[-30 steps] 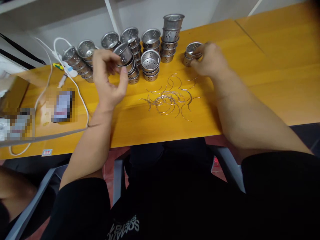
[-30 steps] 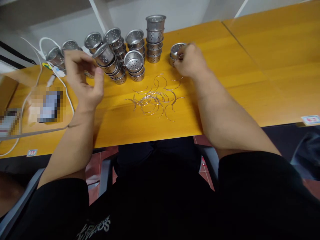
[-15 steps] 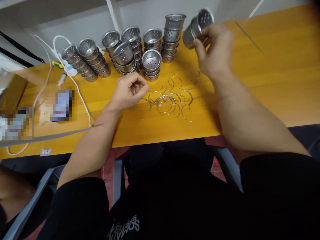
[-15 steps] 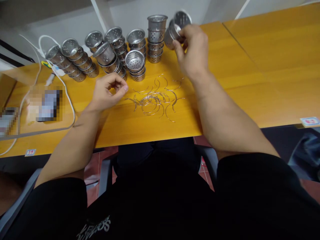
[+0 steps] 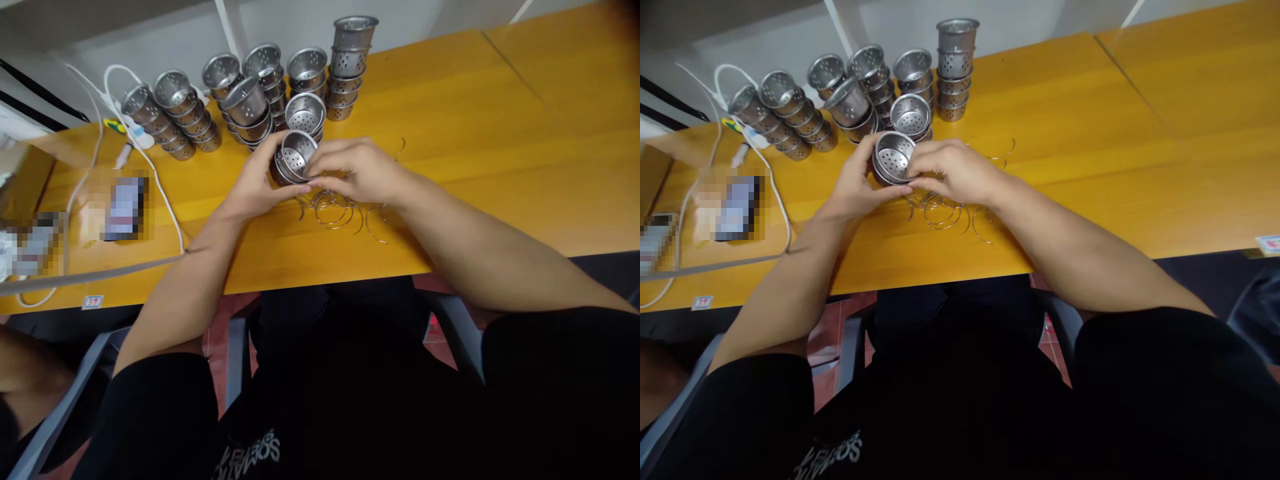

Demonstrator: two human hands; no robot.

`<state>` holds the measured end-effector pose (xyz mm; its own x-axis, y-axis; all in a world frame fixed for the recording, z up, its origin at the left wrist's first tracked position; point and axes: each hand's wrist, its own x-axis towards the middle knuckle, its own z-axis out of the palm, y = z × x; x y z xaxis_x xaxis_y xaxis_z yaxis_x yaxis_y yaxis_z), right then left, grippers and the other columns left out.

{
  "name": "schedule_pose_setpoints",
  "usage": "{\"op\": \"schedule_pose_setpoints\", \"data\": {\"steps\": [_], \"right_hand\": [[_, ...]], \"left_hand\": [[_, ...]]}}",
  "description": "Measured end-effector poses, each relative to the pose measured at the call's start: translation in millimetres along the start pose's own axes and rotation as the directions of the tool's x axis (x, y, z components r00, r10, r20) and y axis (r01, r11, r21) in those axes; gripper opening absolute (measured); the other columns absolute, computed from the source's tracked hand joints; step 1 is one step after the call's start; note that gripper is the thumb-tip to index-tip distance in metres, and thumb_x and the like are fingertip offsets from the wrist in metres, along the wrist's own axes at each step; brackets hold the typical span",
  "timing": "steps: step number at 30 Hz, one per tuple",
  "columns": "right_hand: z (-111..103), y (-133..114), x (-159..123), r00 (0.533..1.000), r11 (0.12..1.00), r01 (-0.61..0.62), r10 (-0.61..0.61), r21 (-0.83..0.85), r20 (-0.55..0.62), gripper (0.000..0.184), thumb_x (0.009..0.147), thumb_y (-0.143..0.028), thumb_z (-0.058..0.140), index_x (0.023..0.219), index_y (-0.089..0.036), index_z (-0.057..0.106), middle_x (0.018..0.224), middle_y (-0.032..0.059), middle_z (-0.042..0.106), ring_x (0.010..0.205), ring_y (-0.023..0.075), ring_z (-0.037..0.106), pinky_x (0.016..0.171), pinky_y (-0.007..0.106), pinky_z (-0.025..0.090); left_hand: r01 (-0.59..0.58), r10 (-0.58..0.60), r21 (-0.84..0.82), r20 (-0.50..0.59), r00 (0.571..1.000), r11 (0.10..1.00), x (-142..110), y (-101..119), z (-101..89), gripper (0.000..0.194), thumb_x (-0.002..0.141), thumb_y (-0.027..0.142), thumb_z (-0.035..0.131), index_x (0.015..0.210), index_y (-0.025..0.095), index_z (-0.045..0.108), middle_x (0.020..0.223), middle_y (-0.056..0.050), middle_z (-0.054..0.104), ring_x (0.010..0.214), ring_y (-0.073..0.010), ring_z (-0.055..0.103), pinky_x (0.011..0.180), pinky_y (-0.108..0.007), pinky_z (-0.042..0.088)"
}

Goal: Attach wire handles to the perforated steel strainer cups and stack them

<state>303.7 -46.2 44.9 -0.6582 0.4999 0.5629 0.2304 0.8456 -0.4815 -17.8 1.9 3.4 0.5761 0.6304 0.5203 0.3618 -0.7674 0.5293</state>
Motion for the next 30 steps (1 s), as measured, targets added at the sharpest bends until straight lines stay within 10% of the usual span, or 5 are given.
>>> {"op": "schedule_pose_setpoints", "data": {"steps": [18, 25, 30], "right_hand": [[-18.9, -7.1, 2.7, 0.983, 0.983, -0.182, 0.182, -0.003, 0.013, 0.034, 0.122, -0.066, 0.088, 0.132, -0.035, 0.098, 0.140, 0.0152, 0.092, 0.134, 0.0472, 0.084, 0.129, 0.068, 0.069], [-18.3, -16.1, 4.4, 0.957, 0.956, -0.290, 0.291, -0.045, 0.007, 0.036, 0.122, -0.068, 0.086, 0.132, -0.035, 0.095, 0.133, 0.0152, 0.092, 0.129, 0.0473, 0.085, 0.124, 0.066, 0.073], [-16.8, -11.4, 2.1, 0.970, 0.971, -0.237, 0.236, -0.024, -0.052, 0.046, 0.123, -0.074, 0.081, 0.129, -0.030, 0.092, 0.130, 0.0156, 0.090, 0.122, 0.0451, 0.086, 0.123, 0.066, 0.073]], "left_hand": [[0.114, -0.126, 0.126, 0.092, 0.988, 0.985, 1.1, 53.7, -10.5, 0.103, 0.119, 0.074, 0.085, 0.191, 0.022, 0.033, 0.192, -0.015, 0.064, 0.179, -0.0351, 0.057, 0.155, -0.065, 0.051], [0.120, -0.116, -0.049, 0.075, 0.990, 0.992, 4.7, 43.8, -5.0, 0.141, 0.087, 0.103, 0.104, 0.188, 0.024, 0.044, 0.191, -0.018, 0.067, 0.173, -0.0417, 0.067, 0.153, -0.065, 0.055], [0.249, -0.243, -0.028, 0.125, 0.962, 0.968, 2.2, 52.3, -26.8, 0.125, 0.084, 0.098, 0.112, 0.176, 0.026, 0.066, 0.171, -0.019, 0.082, 0.162, -0.0497, 0.078, 0.140, -0.066, 0.065]]}}
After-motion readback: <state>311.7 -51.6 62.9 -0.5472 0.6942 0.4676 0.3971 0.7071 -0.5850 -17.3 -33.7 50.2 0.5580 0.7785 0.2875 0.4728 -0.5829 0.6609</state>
